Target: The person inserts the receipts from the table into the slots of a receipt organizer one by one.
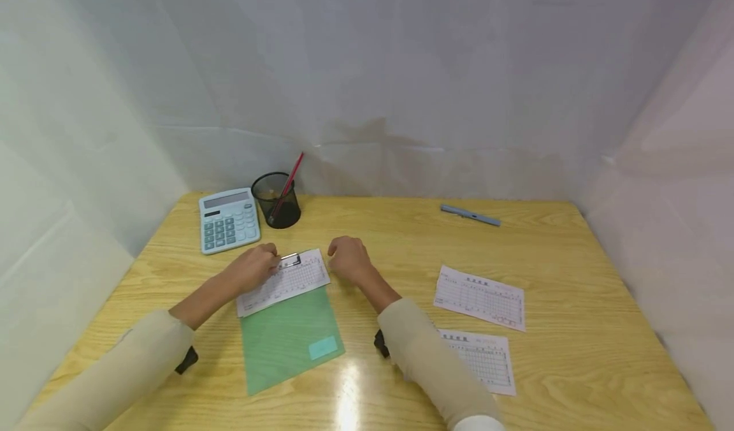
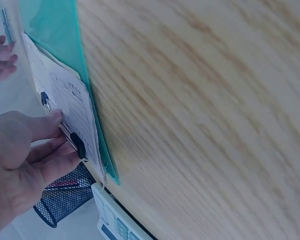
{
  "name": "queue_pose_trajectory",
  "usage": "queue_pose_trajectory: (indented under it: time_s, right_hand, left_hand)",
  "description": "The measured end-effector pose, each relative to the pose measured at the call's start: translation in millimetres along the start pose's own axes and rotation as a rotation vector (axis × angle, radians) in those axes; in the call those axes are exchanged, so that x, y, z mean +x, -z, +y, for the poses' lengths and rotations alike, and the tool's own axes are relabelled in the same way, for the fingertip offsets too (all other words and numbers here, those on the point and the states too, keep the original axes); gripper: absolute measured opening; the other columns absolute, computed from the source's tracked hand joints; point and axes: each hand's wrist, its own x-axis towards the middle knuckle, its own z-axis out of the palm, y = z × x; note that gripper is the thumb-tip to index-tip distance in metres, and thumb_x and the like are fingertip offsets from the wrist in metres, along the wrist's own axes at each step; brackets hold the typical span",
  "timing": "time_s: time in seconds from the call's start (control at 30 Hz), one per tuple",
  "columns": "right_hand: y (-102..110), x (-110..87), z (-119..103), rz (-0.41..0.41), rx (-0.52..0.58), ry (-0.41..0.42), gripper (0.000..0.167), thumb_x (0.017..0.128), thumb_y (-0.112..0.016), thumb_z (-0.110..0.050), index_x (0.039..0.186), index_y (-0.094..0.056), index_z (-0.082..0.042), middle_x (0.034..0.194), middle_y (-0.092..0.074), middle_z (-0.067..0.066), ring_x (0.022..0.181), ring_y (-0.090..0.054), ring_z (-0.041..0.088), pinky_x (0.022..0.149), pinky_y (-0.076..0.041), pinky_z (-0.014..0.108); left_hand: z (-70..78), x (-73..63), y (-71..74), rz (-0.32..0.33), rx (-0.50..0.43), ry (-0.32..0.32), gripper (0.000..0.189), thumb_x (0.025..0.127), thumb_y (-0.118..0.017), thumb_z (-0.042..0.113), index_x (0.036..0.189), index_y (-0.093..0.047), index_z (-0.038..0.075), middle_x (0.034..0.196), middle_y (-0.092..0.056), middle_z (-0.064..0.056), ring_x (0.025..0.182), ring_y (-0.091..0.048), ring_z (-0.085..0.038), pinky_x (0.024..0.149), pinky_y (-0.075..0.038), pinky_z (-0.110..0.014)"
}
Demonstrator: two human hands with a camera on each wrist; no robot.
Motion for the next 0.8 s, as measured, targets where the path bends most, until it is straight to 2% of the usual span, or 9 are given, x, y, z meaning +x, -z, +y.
queue_pose_trajectory:
  time_s: [0.07, 0.4, 0.47, 0.63, 0.8]
  right_hand:
    - [11, -6.4, 9, 0.002, 0.009, 0.013, 0.018, 0.086, -0.065, -0.008, 0.102, -0.069, -0.002, 0.092, -0.069, 0.012, 0.083, -0.063, 0.022, 0.070, -0.052, 0.032]
    - [61, -51.4, 67, 0.025, 0.083, 0.067, 0.023, 0.088, -0.066, -0.012, 0.108, -0.066, 0.000, 0.103, -0.065, 0.018, 0.095, -0.063, 0.030, 0.077, -0.054, 0.039]
    - [71, -61.9, 81, 0.026, 0.095, 0.051, 0.027, 0.089, -0.065, -0.013, 0.112, -0.064, 0.000, 0.109, -0.064, 0.020, 0.097, -0.063, 0.032, 0.076, -0.055, 0.038]
    - [102, -86.4, 111, 0.035, 0.116, -0.048, 0.034, 0.091, -0.062, -0.016, 0.121, -0.059, 0.001, 0.122, -0.057, 0.025, 0.105, -0.059, 0.037, 0.073, -0.054, 0.038]
    - [131, -110.4, 143, 0.072, 0.045, -0.109, 0.038, 0.091, -0.063, -0.018, 0.122, -0.058, 0.002, 0.126, -0.053, 0.030, 0.109, -0.054, 0.045, 0.077, -0.052, 0.047]
  left_hand:
    - [-0.6, -0.4, 0.7, 0.000, -0.002, -0.008, 0.008, 0.082, -0.065, -0.001, 0.077, -0.070, -0.001, 0.080, -0.061, -0.013, 0.070, -0.059, -0.022, 0.061, -0.052, -0.030]
    - [-3.8, -0.4, 3.4, -0.022, -0.006, -0.011, 0.007, 0.083, -0.069, 0.006, 0.082, -0.072, 0.001, 0.080, -0.061, -0.010, 0.069, -0.059, -0.018, 0.061, -0.051, -0.028]
    - [-5.1, -0.7, 3.3, -0.028, -0.016, -0.014, 0.007, 0.083, -0.069, 0.007, 0.083, -0.072, 0.001, 0.080, -0.061, -0.009, 0.069, -0.058, -0.017, 0.061, -0.051, -0.027]
    - [-7.1, -1.3, 5.0, -0.045, -0.069, -0.006, 0.006, 0.082, -0.070, 0.008, 0.082, -0.073, 0.003, 0.077, -0.061, -0.007, 0.067, -0.054, -0.014, 0.059, -0.048, -0.025]
    - [-8.2, 0.2, 6.9, -0.047, -0.087, -0.008, 0.006, 0.082, -0.070, 0.008, 0.079, -0.072, 0.004, 0.075, -0.061, -0.007, 0.066, -0.053, -0.013, 0.058, -0.045, -0.025]
